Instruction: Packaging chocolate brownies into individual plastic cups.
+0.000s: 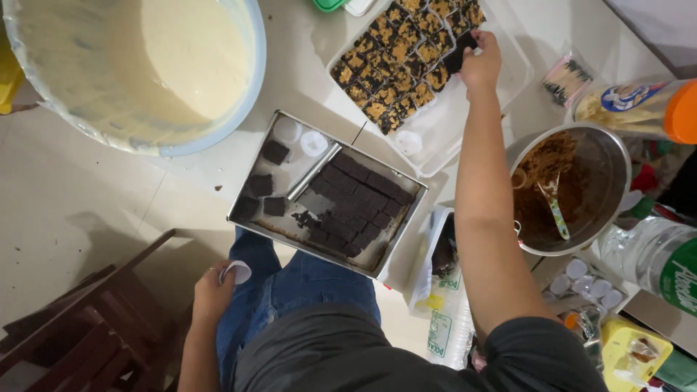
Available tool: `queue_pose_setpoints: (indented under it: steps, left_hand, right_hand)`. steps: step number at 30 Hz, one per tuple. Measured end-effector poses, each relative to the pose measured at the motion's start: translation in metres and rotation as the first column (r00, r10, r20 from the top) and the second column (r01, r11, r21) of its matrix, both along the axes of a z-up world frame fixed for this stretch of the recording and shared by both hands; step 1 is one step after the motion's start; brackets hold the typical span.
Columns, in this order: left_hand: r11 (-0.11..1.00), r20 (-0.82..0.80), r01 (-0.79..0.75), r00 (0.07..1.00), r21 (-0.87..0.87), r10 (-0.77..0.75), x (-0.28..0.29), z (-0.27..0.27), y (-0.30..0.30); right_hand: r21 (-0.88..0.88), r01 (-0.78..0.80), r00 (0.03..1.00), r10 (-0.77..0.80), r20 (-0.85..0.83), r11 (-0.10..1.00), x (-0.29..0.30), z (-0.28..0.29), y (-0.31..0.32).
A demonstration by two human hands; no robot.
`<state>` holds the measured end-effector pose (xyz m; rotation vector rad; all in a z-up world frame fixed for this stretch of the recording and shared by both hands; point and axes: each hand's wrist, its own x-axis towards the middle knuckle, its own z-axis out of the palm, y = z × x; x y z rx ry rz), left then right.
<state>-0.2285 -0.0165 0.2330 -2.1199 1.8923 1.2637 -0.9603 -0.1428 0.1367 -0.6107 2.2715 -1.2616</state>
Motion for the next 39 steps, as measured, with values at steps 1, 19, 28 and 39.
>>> queue_pose_setpoints:
  steps: [1, 19, 28, 39]
  left_hand:
    - [1.0, -0.006, 0.016, 1.0, -0.02, -0.016, 0.001, 0.001, 0.001]
    - [0.999, -0.024, -0.016, 1.0, -0.051, 0.015, 0.016, -0.019, 0.006]
    - [0.992, -0.08, -0.122, 0.99, -0.017, 0.12, 0.026, -0.006, 0.013]
    - [0.991, -0.088, -0.128, 0.988, -0.038, 0.124, 0.036, -0.016, 0.021]
  right_hand:
    - [-0.006, -0.005, 1.0, 0.005, 0.016, 1.0, 0.001, -0.001, 0.001]
    - [0.386, -0.628, 0.508, 0.732, -0.455, 0.676, 0.348, 0.141, 0.04]
    - [0.401, -0.553, 0.538, 0.681, -0.498, 0.73, 0.412, 0.095, 0.03]
    - [0.396, -0.566, 0.504, 0.684, -0.527, 0.723, 0.414, 0.076, 0.022]
